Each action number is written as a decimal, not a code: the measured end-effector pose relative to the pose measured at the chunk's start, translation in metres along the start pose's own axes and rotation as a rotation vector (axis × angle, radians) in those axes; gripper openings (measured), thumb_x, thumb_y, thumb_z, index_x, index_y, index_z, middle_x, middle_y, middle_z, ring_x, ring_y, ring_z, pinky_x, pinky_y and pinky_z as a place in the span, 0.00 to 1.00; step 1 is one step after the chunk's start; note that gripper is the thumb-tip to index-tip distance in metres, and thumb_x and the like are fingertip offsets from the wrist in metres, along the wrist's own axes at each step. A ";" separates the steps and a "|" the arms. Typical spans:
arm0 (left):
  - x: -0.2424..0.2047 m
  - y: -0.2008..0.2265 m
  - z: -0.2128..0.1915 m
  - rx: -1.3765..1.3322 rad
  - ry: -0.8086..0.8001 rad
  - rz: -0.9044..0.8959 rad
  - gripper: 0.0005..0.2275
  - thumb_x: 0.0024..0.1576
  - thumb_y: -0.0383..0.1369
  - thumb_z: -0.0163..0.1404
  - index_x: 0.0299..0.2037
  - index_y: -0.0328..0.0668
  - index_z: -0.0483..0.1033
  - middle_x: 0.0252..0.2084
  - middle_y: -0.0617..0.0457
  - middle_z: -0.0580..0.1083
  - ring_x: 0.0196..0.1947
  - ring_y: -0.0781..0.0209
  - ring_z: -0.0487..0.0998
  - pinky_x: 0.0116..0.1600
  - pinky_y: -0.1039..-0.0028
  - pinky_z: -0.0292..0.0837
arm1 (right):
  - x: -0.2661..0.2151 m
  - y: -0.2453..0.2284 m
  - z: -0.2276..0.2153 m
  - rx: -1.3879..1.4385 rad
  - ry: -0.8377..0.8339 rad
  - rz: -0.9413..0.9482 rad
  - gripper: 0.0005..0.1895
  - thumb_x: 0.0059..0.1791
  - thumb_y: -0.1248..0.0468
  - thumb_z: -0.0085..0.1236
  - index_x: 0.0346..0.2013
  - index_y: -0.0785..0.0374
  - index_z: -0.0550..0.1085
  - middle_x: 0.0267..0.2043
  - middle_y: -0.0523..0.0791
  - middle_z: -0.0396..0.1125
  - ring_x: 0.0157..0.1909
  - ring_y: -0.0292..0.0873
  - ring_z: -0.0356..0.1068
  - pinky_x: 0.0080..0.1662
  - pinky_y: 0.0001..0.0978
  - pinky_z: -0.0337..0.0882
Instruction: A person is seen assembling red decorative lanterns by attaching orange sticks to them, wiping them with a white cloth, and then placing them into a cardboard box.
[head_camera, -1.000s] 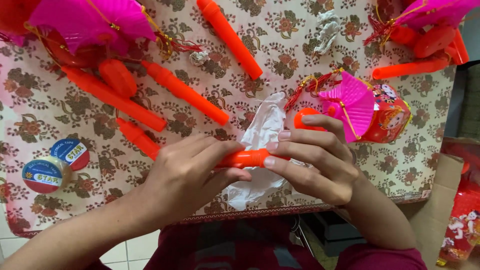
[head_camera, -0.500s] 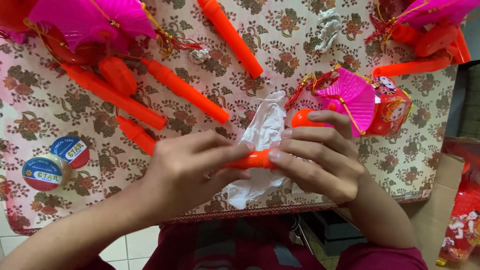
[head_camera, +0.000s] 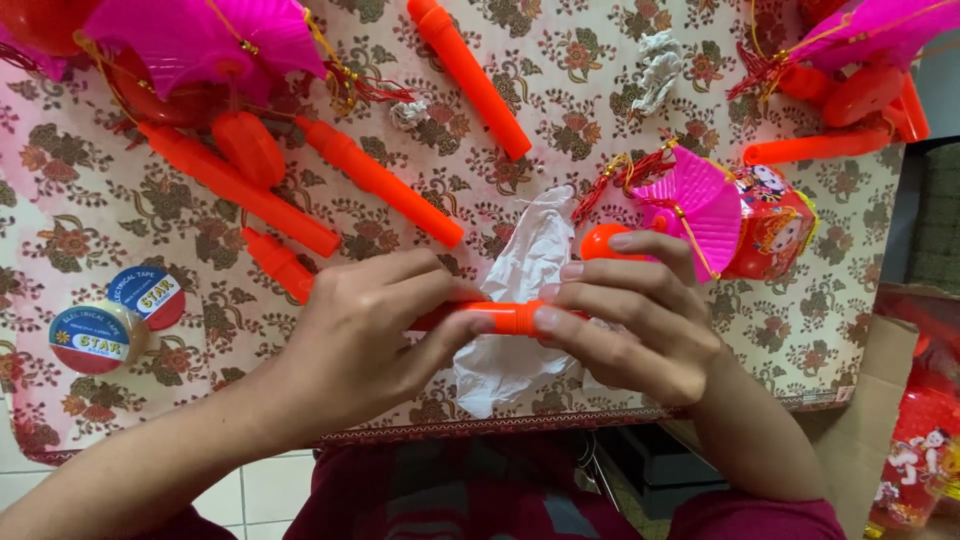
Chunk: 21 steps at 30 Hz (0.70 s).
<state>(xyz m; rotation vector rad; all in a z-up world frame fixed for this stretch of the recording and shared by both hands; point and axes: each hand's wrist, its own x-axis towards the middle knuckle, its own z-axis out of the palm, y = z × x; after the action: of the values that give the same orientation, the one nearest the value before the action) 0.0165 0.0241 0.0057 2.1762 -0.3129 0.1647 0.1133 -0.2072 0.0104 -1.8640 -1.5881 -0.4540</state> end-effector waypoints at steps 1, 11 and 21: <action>-0.003 -0.001 0.002 0.000 0.001 0.001 0.09 0.61 0.36 0.56 0.35 0.38 0.80 0.26 0.53 0.72 0.22 0.60 0.72 0.23 0.68 0.62 | -0.001 0.001 0.000 -0.001 0.000 -0.001 0.06 0.53 0.62 0.58 0.42 0.59 0.78 0.40 0.45 0.76 0.43 0.43 0.76 0.52 0.44 0.71; -0.004 -0.001 0.008 0.044 0.075 0.143 0.14 0.58 0.36 0.62 0.47 0.32 0.77 0.44 0.42 0.78 0.42 0.48 0.80 0.47 0.62 0.77 | -0.005 0.002 0.000 0.023 -0.005 0.012 0.07 0.52 0.61 0.60 0.43 0.59 0.77 0.40 0.45 0.74 0.43 0.44 0.74 0.52 0.45 0.72; -0.005 0.000 0.006 0.111 0.132 0.227 0.09 0.60 0.32 0.60 0.46 0.35 0.80 0.41 0.49 0.80 0.35 0.51 0.76 0.43 0.67 0.77 | -0.006 0.007 0.000 0.009 0.029 0.026 0.11 0.50 0.58 0.64 0.40 0.63 0.77 0.35 0.45 0.75 0.37 0.44 0.75 0.53 0.45 0.70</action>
<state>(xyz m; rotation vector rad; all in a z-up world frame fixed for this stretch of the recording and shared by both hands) 0.0118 0.0204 0.0013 2.2227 -0.4848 0.4611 0.1185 -0.2126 0.0048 -1.8607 -1.5431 -0.4592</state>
